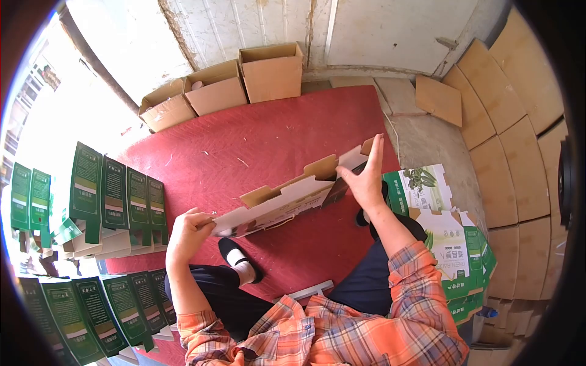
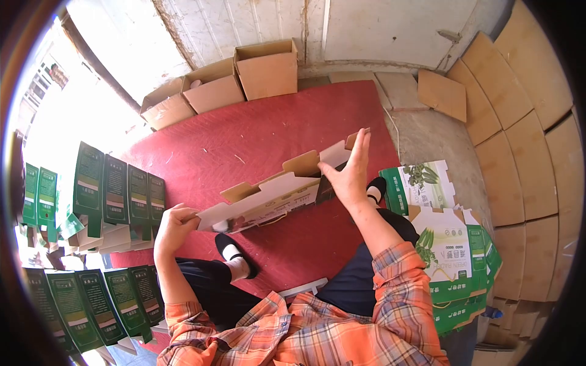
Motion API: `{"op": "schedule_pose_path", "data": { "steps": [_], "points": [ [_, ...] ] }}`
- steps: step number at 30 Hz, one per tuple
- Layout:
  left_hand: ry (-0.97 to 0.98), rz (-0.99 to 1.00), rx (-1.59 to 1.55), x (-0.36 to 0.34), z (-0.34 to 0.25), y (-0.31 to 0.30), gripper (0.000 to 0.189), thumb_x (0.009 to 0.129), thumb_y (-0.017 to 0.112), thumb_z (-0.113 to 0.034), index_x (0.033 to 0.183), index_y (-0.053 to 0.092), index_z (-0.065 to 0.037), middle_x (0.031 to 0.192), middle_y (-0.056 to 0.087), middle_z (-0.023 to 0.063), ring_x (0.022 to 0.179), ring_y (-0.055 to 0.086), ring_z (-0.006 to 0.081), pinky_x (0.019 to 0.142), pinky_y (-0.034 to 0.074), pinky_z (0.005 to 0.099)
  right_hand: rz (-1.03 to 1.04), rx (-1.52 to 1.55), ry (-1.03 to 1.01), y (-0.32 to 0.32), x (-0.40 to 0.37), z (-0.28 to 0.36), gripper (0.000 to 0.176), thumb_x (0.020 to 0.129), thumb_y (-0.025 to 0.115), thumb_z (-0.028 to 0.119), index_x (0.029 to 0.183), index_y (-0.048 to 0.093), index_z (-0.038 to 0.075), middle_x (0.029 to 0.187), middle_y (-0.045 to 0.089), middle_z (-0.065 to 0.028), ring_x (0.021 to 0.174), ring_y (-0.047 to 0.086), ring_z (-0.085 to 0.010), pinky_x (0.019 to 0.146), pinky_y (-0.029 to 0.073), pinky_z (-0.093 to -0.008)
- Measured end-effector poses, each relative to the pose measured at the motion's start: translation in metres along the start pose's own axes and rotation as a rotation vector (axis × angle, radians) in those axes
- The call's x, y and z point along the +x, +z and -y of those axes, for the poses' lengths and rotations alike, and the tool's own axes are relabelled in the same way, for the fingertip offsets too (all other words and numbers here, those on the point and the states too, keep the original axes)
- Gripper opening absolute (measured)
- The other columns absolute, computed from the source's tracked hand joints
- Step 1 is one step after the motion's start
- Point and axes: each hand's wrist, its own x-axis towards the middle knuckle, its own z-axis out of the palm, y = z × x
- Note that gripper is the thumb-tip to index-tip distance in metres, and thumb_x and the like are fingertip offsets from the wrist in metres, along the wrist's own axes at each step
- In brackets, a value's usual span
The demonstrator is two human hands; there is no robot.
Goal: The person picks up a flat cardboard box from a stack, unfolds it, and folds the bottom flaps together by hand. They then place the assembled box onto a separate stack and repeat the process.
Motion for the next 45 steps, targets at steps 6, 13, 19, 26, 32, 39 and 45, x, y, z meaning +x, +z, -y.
{"op": "schedule_pose_path", "data": {
  "steps": [6, 13, 19, 26, 32, 39, 45],
  "points": [
    [0.052, 0.096, 0.056, -0.005, -0.014, -0.001, 0.024, 0.075, 0.065, 0.000, 0.097, 0.072, -0.002, 0.072, 0.057, 0.0096, 0.066, 0.058, 0.0217, 0.062, 0.046, 0.0324, 0.030, -0.180, -0.040, 0.022, -0.006, 0.003, 0.115, 0.068, 0.082, 0.010, 0.152, 0.003, 0.007, 0.152, 0.014, -0.0298, 0.143, 0.018, -0.0443, 0.113, 0.031, -0.0495],
    [0.026, -0.073, -0.066, -0.001, 0.003, 0.009, 0.018, 0.079, 0.061, -0.002, 0.095, 0.070, 0.001, 0.077, 0.060, 0.0110, 0.072, 0.060, 0.0209, 0.067, 0.047, 0.0327, 0.034, 0.030, -0.034, 0.032, -0.007, -0.006, 0.097, 0.071, 0.053, -0.012, 0.152, 0.003, 0.005, 0.155, 0.017, -0.0235, 0.144, 0.017, -0.0405, 0.115, 0.028, -0.0444],
    [-0.213, -0.366, -0.252, -0.001, 0.030, 0.005, 0.015, 0.087, 0.056, -0.002, 0.097, 0.068, 0.000, 0.085, 0.065, 0.0086, 0.079, 0.061, 0.0153, 0.074, 0.048, 0.0290, 0.240, 0.377, -0.089, -0.010, -0.006, 0.015, 0.088, 0.070, 0.039, -0.019, 0.151, 0.017, 0.007, 0.153, 0.027, -0.0211, 0.144, 0.024, -0.0313, 0.116, 0.024, -0.0380],
    [-0.054, -0.542, 0.312, 0.006, 0.043, 0.009, 0.033, 0.083, 0.050, 0.002, 0.114, 0.059, -0.005, 0.099, 0.061, 0.0178, 0.085, 0.062, 0.0344, 0.075, 0.051, 0.0408, 0.489, 0.838, 0.077, -0.028, -0.009, 0.000, 0.078, 0.071, 0.034, -0.019, 0.145, 0.032, 0.006, 0.148, 0.040, -0.0146, 0.139, 0.035, -0.0226, 0.114, 0.027, -0.0338],
    [-0.037, -0.458, 0.841, 0.020, -0.010, 0.028, 0.042, 0.079, 0.059, -0.005, 0.120, 0.059, -0.013, 0.117, 0.056, 0.0099, 0.103, 0.058, 0.0278, 0.084, 0.046, 0.0414, 0.483, 0.670, 0.043, -0.023, -0.013, -0.016, 0.074, 0.071, 0.034, -0.020, 0.140, 0.038, 0.006, 0.139, 0.047, -0.0115, 0.136, 0.039, -0.0207, 0.113, 0.028, -0.0316],
    [-0.115, -0.227, 0.818, 0.013, -0.019, 0.022, 0.034, 0.081, 0.056, -0.006, 0.113, 0.065, -0.014, 0.096, 0.066, 0.0062, 0.097, 0.061, 0.0252, 0.086, 0.043, 0.0403, 0.501, 0.617, 0.119, -0.039, -0.011, -0.017, 0.058, 0.076, 0.043, -0.015, 0.131, 0.044, 0.005, 0.134, 0.051, -0.0116, 0.133, 0.043, -0.0216, 0.111, 0.031, -0.0339],
    [-0.207, -0.371, 1.009, 0.026, 0.006, 0.022, 0.059, 0.079, 0.060, -0.005, 0.136, 0.048, -0.014, 0.121, 0.058, 0.0071, 0.116, 0.052, 0.0236, 0.105, 0.033, 0.0469, 0.491, 0.666, 0.145, -0.045, -0.014, -0.012, 0.057, 0.076, 0.044, -0.015, 0.129, 0.044, 0.004, 0.135, 0.050, -0.0135, 0.133, 0.043, -0.0222, 0.111, 0.031, -0.0351]
  ]
}}
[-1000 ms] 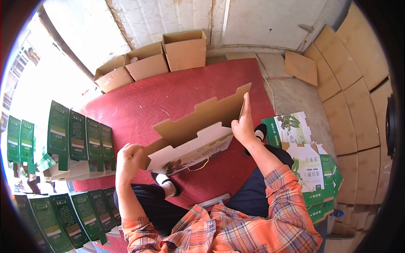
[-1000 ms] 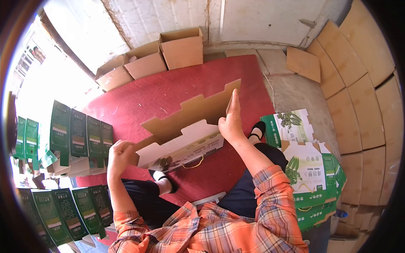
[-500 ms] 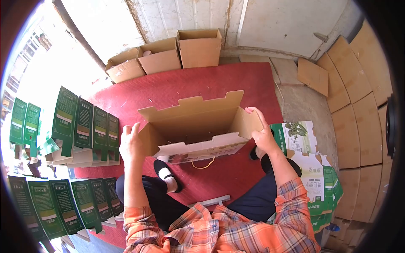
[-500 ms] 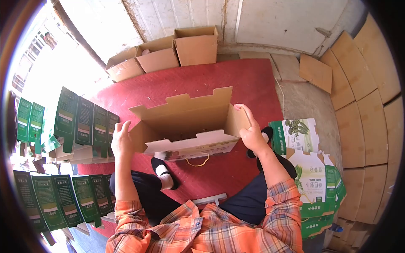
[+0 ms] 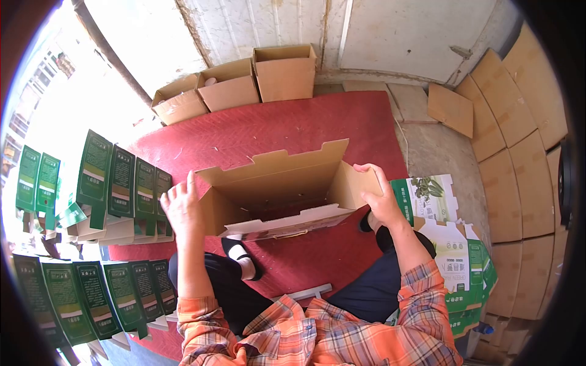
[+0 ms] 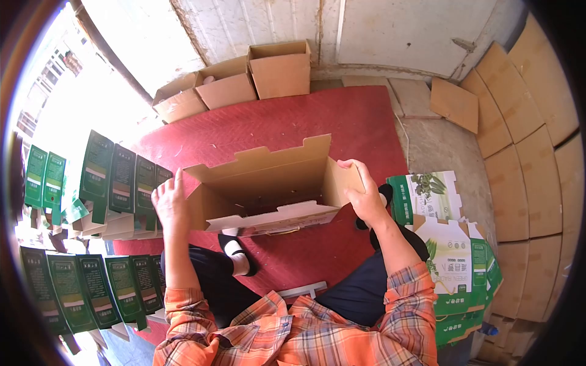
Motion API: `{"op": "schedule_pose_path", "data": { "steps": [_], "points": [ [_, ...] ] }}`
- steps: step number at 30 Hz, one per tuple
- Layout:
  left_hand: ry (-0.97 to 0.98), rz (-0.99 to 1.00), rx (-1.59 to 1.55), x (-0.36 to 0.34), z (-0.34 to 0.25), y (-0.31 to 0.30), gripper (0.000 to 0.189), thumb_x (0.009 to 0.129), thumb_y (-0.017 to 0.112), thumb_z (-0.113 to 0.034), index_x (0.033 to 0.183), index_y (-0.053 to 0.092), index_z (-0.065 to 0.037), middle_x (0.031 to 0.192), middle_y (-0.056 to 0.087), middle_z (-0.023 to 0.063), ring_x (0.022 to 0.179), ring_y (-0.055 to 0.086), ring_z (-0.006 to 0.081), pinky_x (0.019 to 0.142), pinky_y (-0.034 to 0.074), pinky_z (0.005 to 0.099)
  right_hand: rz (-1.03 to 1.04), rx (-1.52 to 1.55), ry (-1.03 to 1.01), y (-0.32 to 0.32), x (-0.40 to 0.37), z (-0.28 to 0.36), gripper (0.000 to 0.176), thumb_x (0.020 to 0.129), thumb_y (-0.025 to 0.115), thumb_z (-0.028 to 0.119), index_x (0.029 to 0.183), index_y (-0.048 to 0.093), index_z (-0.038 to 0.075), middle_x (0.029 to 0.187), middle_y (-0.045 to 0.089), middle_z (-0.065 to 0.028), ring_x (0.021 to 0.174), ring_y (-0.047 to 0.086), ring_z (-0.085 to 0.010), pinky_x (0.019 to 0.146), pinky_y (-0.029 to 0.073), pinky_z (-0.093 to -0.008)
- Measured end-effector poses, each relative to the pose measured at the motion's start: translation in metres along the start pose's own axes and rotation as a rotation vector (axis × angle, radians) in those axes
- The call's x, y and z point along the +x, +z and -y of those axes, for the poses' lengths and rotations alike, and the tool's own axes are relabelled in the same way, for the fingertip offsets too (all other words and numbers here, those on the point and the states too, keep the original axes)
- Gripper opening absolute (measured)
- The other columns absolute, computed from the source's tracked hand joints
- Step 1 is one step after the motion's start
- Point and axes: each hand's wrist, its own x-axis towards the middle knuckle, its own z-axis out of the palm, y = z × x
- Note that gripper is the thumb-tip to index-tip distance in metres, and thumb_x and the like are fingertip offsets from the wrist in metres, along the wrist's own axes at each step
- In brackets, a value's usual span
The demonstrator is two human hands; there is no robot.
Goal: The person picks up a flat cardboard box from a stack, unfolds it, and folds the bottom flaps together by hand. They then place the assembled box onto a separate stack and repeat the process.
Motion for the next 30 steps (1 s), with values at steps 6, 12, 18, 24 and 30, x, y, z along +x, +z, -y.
{"op": "schedule_pose_path", "data": {
  "steps": [6, 12, 18, 24, 30],
  "points": [
    [0.020, -0.081, -0.418, 0.006, -0.034, 0.005, 0.085, 0.080, 0.071, -0.013, 0.150, 0.024, -0.010, 0.142, 0.038, 0.0210, 0.131, 0.040, 0.0344, 0.110, 0.032, 0.0454, 0.002, 0.005, -0.003, -0.004, -0.002, -0.006, 0.058, 0.075, 0.043, -0.015, 0.130, 0.043, 0.004, 0.135, 0.051, -0.0132, 0.133, 0.043, -0.0221, 0.111, 0.030, -0.0352],
    [0.005, -0.295, -0.926, 0.007, -0.024, 0.007, 0.021, 0.073, 0.079, -0.017, 0.074, 0.065, -0.001, 0.096, 0.058, 0.0152, 0.095, 0.056, 0.0308, 0.089, 0.043, 0.0405, -0.018, 0.013, 0.025, -0.008, -0.001, -0.008, 0.060, 0.073, 0.043, -0.015, 0.130, 0.043, 0.003, 0.134, 0.051, -0.0127, 0.132, 0.043, -0.0220, 0.112, 0.030, -0.0348],
    [0.386, 0.199, -0.582, -0.006, -0.021, 0.016, 0.025, 0.072, 0.077, -0.030, 0.068, 0.069, -0.007, 0.079, 0.064, 0.0073, 0.090, 0.059, 0.0264, 0.093, 0.038, 0.0439, -0.043, 0.031, 0.005, -0.004, 0.001, -0.008, 0.059, 0.074, 0.042, -0.015, 0.130, 0.044, 0.003, 0.132, 0.053, -0.0125, 0.131, 0.045, -0.0215, 0.111, 0.031, -0.0335],
    [0.404, 0.364, -0.330, -0.009, -0.035, 0.019, 0.059, 0.066, 0.073, -0.061, 0.082, 0.074, -0.004, 0.097, 0.067, 0.0174, 0.108, 0.056, 0.0333, 0.115, 0.015, 0.0551, 0.000, -0.235, -0.107, 0.011, -0.006, -0.003, 0.060, 0.082, 0.058, -0.001, 0.138, 0.039, 0.003, 0.134, 0.047, -0.0157, 0.129, 0.047, -0.0269, 0.106, 0.039, -0.0380],
    [0.402, 0.341, -0.425, -0.016, -0.033, 0.007, 0.066, 0.062, 0.076, -0.062, 0.095, 0.072, -0.005, 0.098, 0.064, 0.0194, 0.111, 0.055, 0.0354, 0.116, 0.007, 0.0595, 0.267, -0.346, -0.086, 0.015, -0.006, -0.004, 0.075, 0.085, 0.068, 0.049, 0.138, 0.043, 0.002, 0.131, 0.052, -0.0151, 0.131, 0.044, -0.0270, 0.108, 0.037, -0.0408]
  ]
}}
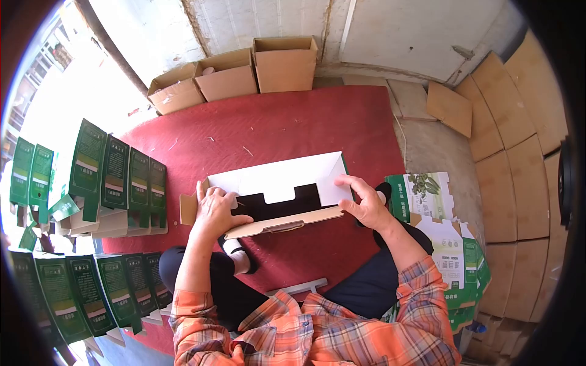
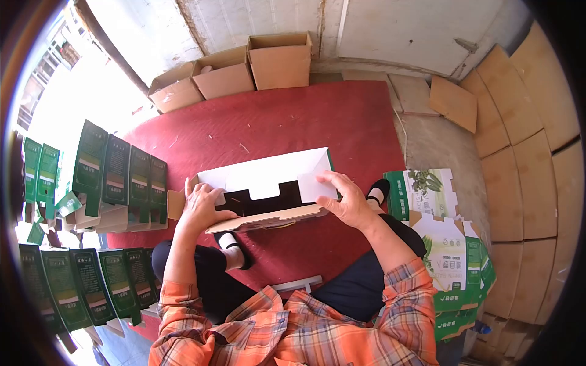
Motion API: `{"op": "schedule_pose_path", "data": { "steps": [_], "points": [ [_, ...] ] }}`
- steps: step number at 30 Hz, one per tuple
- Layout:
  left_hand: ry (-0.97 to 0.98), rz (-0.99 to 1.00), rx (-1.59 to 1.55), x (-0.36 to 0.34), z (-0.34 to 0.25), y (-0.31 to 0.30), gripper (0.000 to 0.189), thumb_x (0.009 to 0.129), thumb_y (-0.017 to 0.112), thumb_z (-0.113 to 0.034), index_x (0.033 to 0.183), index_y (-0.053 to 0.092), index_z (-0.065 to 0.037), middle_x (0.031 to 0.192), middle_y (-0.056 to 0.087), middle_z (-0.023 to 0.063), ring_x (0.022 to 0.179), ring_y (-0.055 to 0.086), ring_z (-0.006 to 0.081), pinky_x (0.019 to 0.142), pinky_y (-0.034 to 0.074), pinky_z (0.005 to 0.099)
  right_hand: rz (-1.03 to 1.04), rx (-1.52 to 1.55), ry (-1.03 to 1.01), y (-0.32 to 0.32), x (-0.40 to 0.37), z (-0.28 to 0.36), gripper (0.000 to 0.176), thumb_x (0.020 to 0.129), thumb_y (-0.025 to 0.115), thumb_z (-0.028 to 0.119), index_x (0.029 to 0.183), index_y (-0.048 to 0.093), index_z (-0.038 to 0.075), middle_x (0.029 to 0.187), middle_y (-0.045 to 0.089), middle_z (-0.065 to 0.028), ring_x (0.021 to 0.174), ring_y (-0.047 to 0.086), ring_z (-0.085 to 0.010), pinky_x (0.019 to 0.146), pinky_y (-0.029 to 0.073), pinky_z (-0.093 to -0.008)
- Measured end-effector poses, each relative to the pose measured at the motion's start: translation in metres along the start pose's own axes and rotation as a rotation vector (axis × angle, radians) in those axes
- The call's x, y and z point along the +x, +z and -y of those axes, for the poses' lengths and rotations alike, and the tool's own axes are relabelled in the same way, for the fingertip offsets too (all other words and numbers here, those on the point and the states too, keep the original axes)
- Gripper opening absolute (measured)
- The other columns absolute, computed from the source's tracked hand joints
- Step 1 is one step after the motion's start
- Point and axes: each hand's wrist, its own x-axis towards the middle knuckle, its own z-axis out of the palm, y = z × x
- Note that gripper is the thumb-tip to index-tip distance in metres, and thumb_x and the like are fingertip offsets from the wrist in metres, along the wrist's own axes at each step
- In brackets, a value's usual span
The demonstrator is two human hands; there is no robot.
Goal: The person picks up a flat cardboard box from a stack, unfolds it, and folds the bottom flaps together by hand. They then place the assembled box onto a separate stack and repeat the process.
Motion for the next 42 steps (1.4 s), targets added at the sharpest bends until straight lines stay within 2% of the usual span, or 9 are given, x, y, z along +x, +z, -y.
{"op": "schedule_pose_path", "data": {
  "steps": [5, 7, 11, 16, 22, 27, 29, 32, 42],
  "points": [
    [0.070, -0.243, -0.114, -0.004, 0.007, 0.004, 0.049, 0.075, 0.075, -0.041, 0.108, 0.068, -0.006, 0.108, 0.064, 0.0149, 0.113, 0.055, 0.0324, 0.115, 0.020, 0.0511, 0.185, -0.137, 0.026, 0.009, 0.005, -0.019, 0.065, 0.096, 0.046, 0.056, 0.126, 0.059, 0.000, 0.136, 0.054, -0.0159, 0.138, 0.036, -0.0304, 0.113, 0.029, -0.0415],
    [0.110, -0.518, -0.135, -0.022, -0.009, -0.032, 0.037, 0.076, 0.075, -0.021, 0.109, 0.067, -0.005, 0.106, 0.064, 0.0124, 0.107, 0.057, 0.0320, 0.098, 0.043, 0.0443, 0.246, -0.120, 0.058, 0.007, 0.005, -0.014, 0.068, 0.095, 0.045, 0.057, 0.131, 0.056, 0.000, 0.138, 0.052, -0.0165, 0.141, 0.031, -0.0293, 0.114, 0.026, -0.0410],
    [-0.196, -0.927, -0.356, -0.055, 0.001, -0.052, 0.029, 0.083, 0.070, -0.013, 0.111, 0.067, -0.005, 0.087, 0.061, 0.0059, 0.072, 0.059, 0.0166, 0.065, 0.049, 0.0276, 0.267, -0.129, 0.054, 0.007, 0.003, -0.014, 0.069, 0.096, 0.042, 0.059, 0.132, 0.055, 0.001, 0.140, 0.052, -0.0137, 0.141, 0.030, -0.0275, 0.115, 0.024, -0.0419],
    [0.023, -0.218, -1.334, -0.060, 0.026, -0.023, 0.104, 0.075, 0.058, -0.077, 0.144, 0.038, -0.003, 0.121, 0.063, 0.0171, 0.115, 0.058, 0.0261, 0.102, 0.041, 0.0417, 0.255, -0.162, 0.051, 0.007, 0.004, -0.015, 0.073, 0.095, 0.039, 0.062, 0.131, 0.056, 0.001, 0.139, 0.052, -0.0138, 0.139, 0.033, -0.0283, 0.114, 0.026, -0.0417],
    [0.042, 0.279, -1.038, -0.048, 0.009, 0.020, 0.089, 0.082, 0.076, -0.033, 0.152, 0.024, -0.011, 0.130, 0.056, 0.0209, 0.116, 0.058, 0.0301, 0.099, 0.045, 0.0394, 0.153, -0.164, -0.025, 0.011, 0.003, -0.019, 0.055, 0.098, 0.048, 0.048, 0.124, 0.061, 0.001, 0.127, 0.060, -0.0168, 0.130, 0.042, -0.0302, 0.108, 0.035, -0.0408],
    [-0.288, -0.328, -1.162, -0.032, -0.021, 0.053, 0.081, 0.081, 0.073, -0.015, 0.149, 0.029, -0.014, 0.127, 0.054, 0.0192, 0.106, 0.060, 0.0339, 0.093, 0.048, 0.0427, -0.010, -0.097, 0.056, 0.025, 0.008, -0.024, 0.038, 0.092, 0.061, 0.027, 0.123, 0.061, 0.006, 0.118, 0.062, -0.0156, 0.122, 0.047, -0.0297, 0.102, 0.039, -0.0407],
    [-0.134, -0.618, -0.559, -0.026, -0.014, 0.065, 0.074, 0.076, 0.074, -0.008, 0.142, 0.041, -0.013, 0.127, 0.053, 0.0164, 0.115, 0.053, 0.0350, 0.097, 0.044, 0.0454, -0.075, -0.086, 0.054, 0.031, 0.008, -0.019, 0.040, 0.089, 0.065, 0.022, 0.126, 0.059, 0.008, 0.120, 0.060, -0.0145, 0.120, 0.048, -0.0293, 0.101, 0.040, -0.0412],
    [0.023, -0.477, -0.251, -0.026, -0.013, 0.066, 0.055, 0.075, 0.073, -0.011, 0.128, 0.057, -0.012, 0.129, 0.052, 0.0127, 0.126, 0.044, 0.0333, 0.105, 0.033, 0.0491, 0.015, -0.763, -0.245, 0.035, 0.004, 0.002, 0.070, 0.079, 0.073, 0.035, 0.140, 0.046, 0.013, 0.148, 0.038, -0.0084, 0.133, 0.037, -0.0273, 0.110, 0.026, -0.0543],
    [0.202, -0.171, -0.165, -0.031, -0.028, 0.048, 0.069, 0.062, 0.084, -0.039, 0.120, 0.062, -0.008, 0.119, 0.059, 0.0104, 0.117, 0.050, 0.0300, 0.107, 0.029, 0.0477, 0.226, -0.822, -0.268, 0.052, 0.000, -0.013, 0.070, 0.072, 0.078, 0.038, 0.132, 0.054, 0.011, 0.139, 0.051, -0.0038, 0.132, 0.042, -0.0187, 0.114, 0.017, -0.0594]
  ]
}}
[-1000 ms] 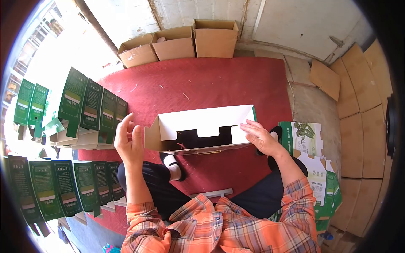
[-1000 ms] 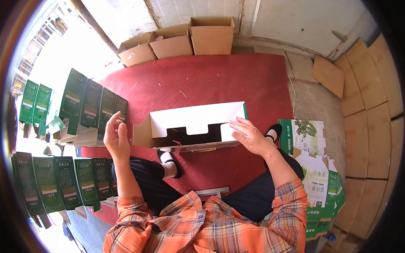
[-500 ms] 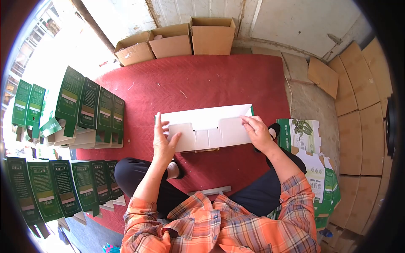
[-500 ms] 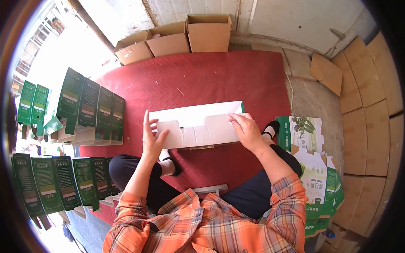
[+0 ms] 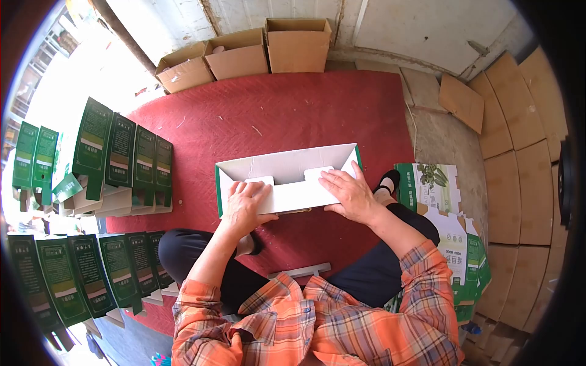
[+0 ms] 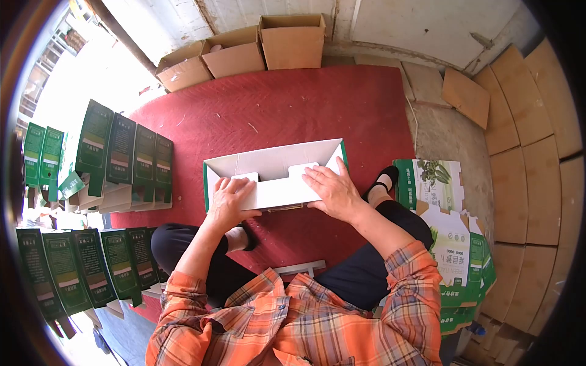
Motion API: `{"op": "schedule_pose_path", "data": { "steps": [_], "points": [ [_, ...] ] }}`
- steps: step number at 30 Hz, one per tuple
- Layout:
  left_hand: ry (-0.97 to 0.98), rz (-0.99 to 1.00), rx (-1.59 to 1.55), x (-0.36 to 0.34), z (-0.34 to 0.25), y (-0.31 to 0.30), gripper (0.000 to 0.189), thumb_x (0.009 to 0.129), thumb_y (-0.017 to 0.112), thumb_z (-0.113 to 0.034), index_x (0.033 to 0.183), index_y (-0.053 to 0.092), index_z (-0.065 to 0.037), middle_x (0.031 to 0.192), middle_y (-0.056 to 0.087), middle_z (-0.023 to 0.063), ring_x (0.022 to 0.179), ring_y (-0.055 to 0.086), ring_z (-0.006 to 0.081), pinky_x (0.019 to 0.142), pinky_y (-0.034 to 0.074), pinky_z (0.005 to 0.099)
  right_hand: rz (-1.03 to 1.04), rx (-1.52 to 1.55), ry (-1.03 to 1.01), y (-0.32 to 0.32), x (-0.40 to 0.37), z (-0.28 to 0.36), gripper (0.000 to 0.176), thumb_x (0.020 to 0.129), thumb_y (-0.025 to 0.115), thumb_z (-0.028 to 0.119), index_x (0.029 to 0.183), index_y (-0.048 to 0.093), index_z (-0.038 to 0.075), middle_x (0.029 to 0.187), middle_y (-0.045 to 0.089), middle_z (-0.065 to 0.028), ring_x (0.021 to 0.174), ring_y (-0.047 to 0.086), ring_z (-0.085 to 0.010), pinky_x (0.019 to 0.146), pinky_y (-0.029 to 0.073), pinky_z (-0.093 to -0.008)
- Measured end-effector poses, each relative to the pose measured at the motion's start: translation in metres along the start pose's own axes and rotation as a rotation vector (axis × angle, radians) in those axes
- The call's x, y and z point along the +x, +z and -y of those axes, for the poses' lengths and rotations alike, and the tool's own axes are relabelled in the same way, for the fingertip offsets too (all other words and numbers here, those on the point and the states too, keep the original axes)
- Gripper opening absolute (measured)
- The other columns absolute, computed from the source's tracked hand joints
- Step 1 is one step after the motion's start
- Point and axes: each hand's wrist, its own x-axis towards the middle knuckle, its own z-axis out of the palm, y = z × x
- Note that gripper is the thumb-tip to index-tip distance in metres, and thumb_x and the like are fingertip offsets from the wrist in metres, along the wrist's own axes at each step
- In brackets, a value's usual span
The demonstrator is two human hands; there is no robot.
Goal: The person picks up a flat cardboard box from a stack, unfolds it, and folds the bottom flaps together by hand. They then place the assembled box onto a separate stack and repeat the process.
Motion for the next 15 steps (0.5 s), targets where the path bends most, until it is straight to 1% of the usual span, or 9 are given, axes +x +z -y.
{"op": "schedule_pose_path", "data": {
  "steps": [1, 2, 7, 9, 10, 11, 12, 13, 15],
  "points": [
    [0.001, 0.080, -0.023, 0.001, 0.002, 0.001, 0.067, 0.066, 0.082, -0.041, 0.121, 0.062, -0.009, 0.120, 0.059, 0.0093, 0.116, 0.051, 0.0287, 0.108, 0.028, 0.0470, 0.000, 0.000, 0.004, 0.001, -0.001, -0.001, 0.070, 0.072, 0.078, 0.038, 0.132, 0.054, 0.011, 0.139, 0.051, -0.0038, 0.132, 0.042, -0.0187, 0.114, 0.017, -0.0594],
    [0.013, 0.097, -0.028, 0.001, 0.003, 0.002, 0.063, 0.066, 0.082, -0.042, 0.117, 0.065, -0.009, 0.114, 0.061, 0.0089, 0.110, 0.054, 0.0272, 0.105, 0.031, 0.0450, 0.014, 0.032, 0.002, 0.002, -0.002, -0.001, 0.067, 0.073, 0.078, 0.037, 0.130, 0.056, 0.010, 0.136, 0.054, -0.0037, 0.130, 0.044, -0.0187, 0.114, 0.017, -0.0593],
    [0.040, 0.042, -0.043, -0.002, 0.005, 0.004, 0.059, 0.066, 0.082, -0.041, 0.113, 0.067, -0.009, 0.106, 0.062, 0.0087, 0.106, 0.055, 0.0263, 0.100, 0.034, 0.0438, -0.010, 0.071, -0.019, 0.003, -0.002, -0.003, 0.060, 0.074, 0.078, 0.037, 0.125, 0.061, 0.010, 0.127, 0.061, -0.0038, 0.123, 0.051, -0.0196, 0.114, 0.018, -0.0590],
    [0.051, 0.008, -0.043, -0.001, 0.005, 0.002, 0.058, 0.066, 0.082, -0.041, 0.112, 0.067, -0.009, 0.104, 0.062, 0.0087, 0.104, 0.055, 0.0260, 0.099, 0.035, 0.0435, -0.080, 0.175, -0.020, -0.004, -0.001, -0.003, 0.054, 0.075, 0.077, 0.036, 0.120, 0.063, 0.010, 0.115, 0.064, -0.0053, 0.116, 0.054, -0.0226, 0.113, 0.021, -0.0559],
    [0.041, -0.066, -0.133, -0.002, 0.008, 0.001, 0.058, 0.066, 0.083, -0.040, 0.112, 0.067, -0.009, 0.105, 0.061, 0.0087, 0.104, 0.055, 0.0263, 0.097, 0.036, 0.0432, -0.080, 0.174, -0.023, -0.008, 0.000, -0.005, 0.054, 0.075, 0.077, 0.036, 0.120, 0.063, 0.010, 0.115, 0.064, -0.0053, 0.116, 0.054, -0.0226, 0.113, 0.021, -0.0559],
    [0.032, -0.141, -0.222, -0.003, 0.011, -0.001, 0.057, 0.065, 0.083, -0.039, 0.112, 0.068, -0.010, 0.105, 0.061, 0.0087, 0.103, 0.054, 0.0267, 0.096, 0.037, 0.0430, -0.174, 0.249, -0.005, -0.011, 0.002, -0.009, 0.048, 0.079, 0.074, 0.034, 0.118, 0.064, 0.009, 0.111, 0.063, -0.0061, 0.112, 0.055, -0.0247, 0.110, 0.027, -0.0518],
    [-0.008, -0.237, -0.206, -0.005, 0.013, -0.003, 0.055, 0.065, 0.083, -0.034, 0.113, 0.067, -0.011, 0.106, 0.060, 0.0090, 0.104, 0.054, 0.0277, 0.095, 0.038, 0.0424, -0.267, 0.324, 0.013, -0.014, 0.003, -0.014, 0.042, 0.082, 0.072, 0.032, 0.115, 0.065, 0.008, 0.107, 0.063, -0.0069, 0.109, 0.056, -0.0268, 0.106, 0.033, -0.0477],
    [-0.048, -0.361, -0.184, -0.005, 0.016, -0.006, 0.051, 0.067, 0.082, -0.025, 0.114, 0.066, -0.012, 0.106, 0.061, 0.0096, 0.104, 0.054, 0.0287, 0.095, 0.038, 0.0421, -0.270, 0.322, 0.011, -0.014, 0.004, -0.019, 0.042, 0.082, 0.072, 0.032, 0.115, 0.065, 0.008, 0.107, 0.063, -0.0069, 0.109, 0.056, -0.0268, 0.106, 0.033, -0.0477],
    [-0.203, -0.648, -0.276, 0.000, 0.047, -0.003, 0.043, 0.076, 0.073, -0.008, 0.118, 0.063, -0.005, 0.110, 0.061, 0.0125, 0.103, 0.055, 0.0292, 0.093, 0.043, 0.0391, -0.600, 0.546, 0.348, -0.012, 0.009, -0.034, 0.033, 0.090, 0.065, 0.027, 0.113, 0.064, 0.003, 0.102, 0.063, -0.0090, 0.101, 0.059, -0.0275, 0.094, 0.044, -0.0382]
  ]
}}
